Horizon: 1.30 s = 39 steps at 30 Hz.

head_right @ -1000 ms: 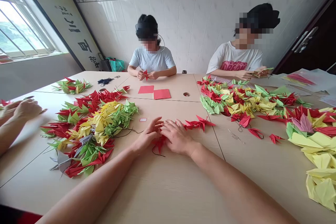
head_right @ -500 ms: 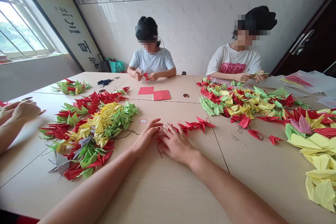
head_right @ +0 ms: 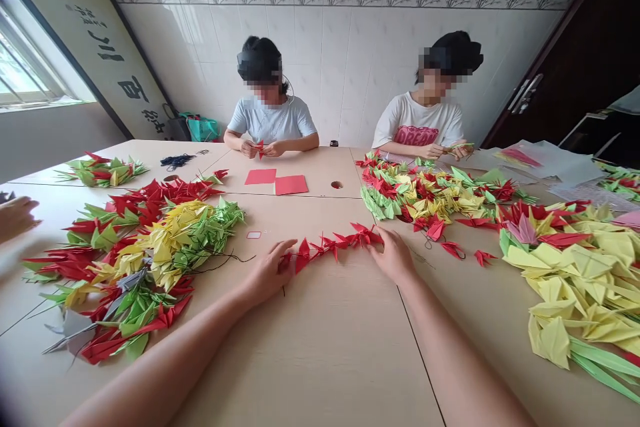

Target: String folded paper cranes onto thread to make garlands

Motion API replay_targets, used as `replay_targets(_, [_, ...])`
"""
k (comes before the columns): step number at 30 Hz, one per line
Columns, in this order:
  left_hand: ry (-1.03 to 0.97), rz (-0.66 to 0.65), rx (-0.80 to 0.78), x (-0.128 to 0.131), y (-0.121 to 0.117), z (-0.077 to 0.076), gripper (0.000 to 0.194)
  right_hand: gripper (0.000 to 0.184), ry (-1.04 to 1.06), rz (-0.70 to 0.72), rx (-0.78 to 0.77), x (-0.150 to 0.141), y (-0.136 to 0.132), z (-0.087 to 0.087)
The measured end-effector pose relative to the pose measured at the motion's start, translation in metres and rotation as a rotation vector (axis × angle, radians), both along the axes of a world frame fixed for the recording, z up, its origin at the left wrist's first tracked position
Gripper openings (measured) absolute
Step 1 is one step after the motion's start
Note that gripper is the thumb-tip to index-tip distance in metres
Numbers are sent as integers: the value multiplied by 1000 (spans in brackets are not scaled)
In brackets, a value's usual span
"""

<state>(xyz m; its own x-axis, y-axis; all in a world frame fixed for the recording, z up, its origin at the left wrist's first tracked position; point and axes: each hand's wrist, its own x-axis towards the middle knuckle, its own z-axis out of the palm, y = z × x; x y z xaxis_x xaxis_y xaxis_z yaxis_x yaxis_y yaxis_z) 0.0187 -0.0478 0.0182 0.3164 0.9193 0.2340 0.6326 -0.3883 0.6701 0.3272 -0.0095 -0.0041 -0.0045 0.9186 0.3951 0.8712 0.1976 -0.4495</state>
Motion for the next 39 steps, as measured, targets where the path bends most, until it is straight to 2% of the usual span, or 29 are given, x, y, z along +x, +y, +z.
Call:
replay_targets(4, [71, 159, -12, -8, 8, 0, 44, 25, 14, 25, -3, -9, 1, -2])
replay_targets(7, [64, 230, -18, -14, 11, 4, 36, 17, 53, 2, -4, -13, -2, 0])
replay_targets(15, [-14, 371, 49, -19, 23, 4, 30, 15, 246, -103, 26, -6, -8, 8])
replay_targets(21, [179, 448, 92, -21, 25, 8, 32, 12, 379, -185, 23, -2, -7, 15])
replay_targets(23, [257, 456, 194, -16, 22, 11, 30, 12, 417, -213, 12, 1, -6, 15])
replay_targets(25, [305, 424, 348, -4, 14, 16, 28, 13, 448, -228, 6, 4, -5, 14])
replay_targets(26, [310, 366, 387, 4, 10, 19, 28, 13, 461, -231, 5, 5, -4, 12])
replay_targets(29, [310, -5, 361, 40, -3, 27, 31, 16, 489, -230, 1, 8, -1, 8])
replay_targets(30, [296, -98, 337, 53, -4, 28, 33, 17, 493, -228, -1, 9, -1, 7])
replay_targets(32, [251, -202, 293, 77, -2, 28, 38, 22, 486, -216, -13, 10, -1, 6])
replay_targets(36, [302, -243, 273, 105, 16, 17, 43, 35, 412, -157, -57, 10, -4, 9])
replay_targets(39, [429, -165, 315, 106, 30, 7, 27, 38, 336, -92, -106, 7, -6, 13])
